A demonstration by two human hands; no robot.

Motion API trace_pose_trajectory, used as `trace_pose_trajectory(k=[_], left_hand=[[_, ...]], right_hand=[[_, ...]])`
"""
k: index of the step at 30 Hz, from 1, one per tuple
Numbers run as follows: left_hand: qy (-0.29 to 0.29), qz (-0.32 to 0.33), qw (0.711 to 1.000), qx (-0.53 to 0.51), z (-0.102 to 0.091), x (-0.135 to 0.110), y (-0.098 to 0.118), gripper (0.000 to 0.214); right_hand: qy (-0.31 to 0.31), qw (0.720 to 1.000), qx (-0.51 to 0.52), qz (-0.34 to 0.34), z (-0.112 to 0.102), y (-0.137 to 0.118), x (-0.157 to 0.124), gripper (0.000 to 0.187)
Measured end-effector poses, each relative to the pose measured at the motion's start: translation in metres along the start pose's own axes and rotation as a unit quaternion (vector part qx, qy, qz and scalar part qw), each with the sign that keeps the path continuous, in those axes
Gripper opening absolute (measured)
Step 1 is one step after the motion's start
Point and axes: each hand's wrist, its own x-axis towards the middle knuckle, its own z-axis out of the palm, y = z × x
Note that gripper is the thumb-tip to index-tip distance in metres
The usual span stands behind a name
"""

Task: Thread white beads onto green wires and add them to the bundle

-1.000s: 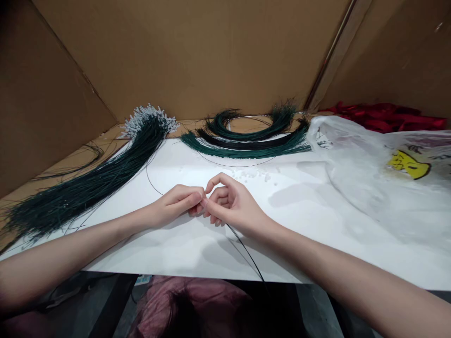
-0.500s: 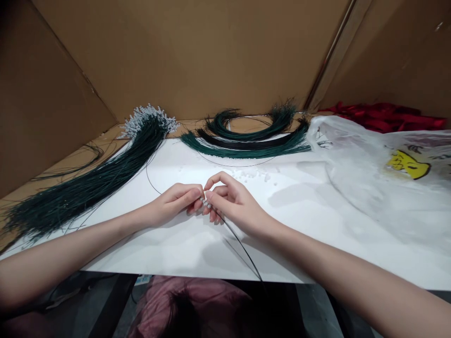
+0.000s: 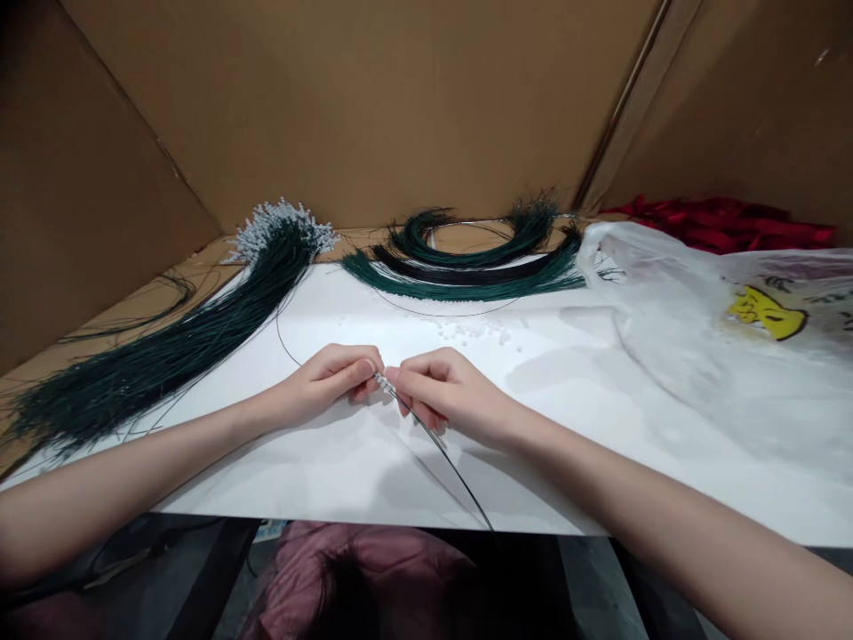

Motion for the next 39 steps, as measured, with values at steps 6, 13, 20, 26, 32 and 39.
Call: trace_pose_trajectory(k=[6,13,20,26,32,39], left_hand=[[0.014,-0.005,1.000,-0.012,0.000,-0.001,-0.003,0.036],[0.022,-0.016,1.000,0.004,-0.001,-0.001,-0.010,0.037],[0.044,-0.008,0.999,-0.019,0.001,-0.001,-0.005,0.042],[0.106,-0.004,0.989,-0.107,0.001,0.002,-0.010,0.052],[0.130,-0.004,0.986,-0.100,0.002,0.000,-0.009,0.047],[0.083,0.004,0.990,-0.110,0.003,0.002,0.007,0.057]], right_hand=[[-0.056,0.997,-0.046,0.020,-0.003,-0.006,-0.002,0.035],[-0.090,0.996,-0.017,0.018,-0.004,-0.005,-0.001,0.033],[-0.072,0.997,-0.014,0.017,-0.004,-0.003,0.000,0.031],[-0.050,0.999,0.007,0.011,-0.004,0.001,0.003,0.031],[-0.015,0.999,0.045,-0.009,-0.004,0.006,0.004,0.028],[0.065,0.988,0.022,-0.137,0.000,-0.024,0.011,0.029]])
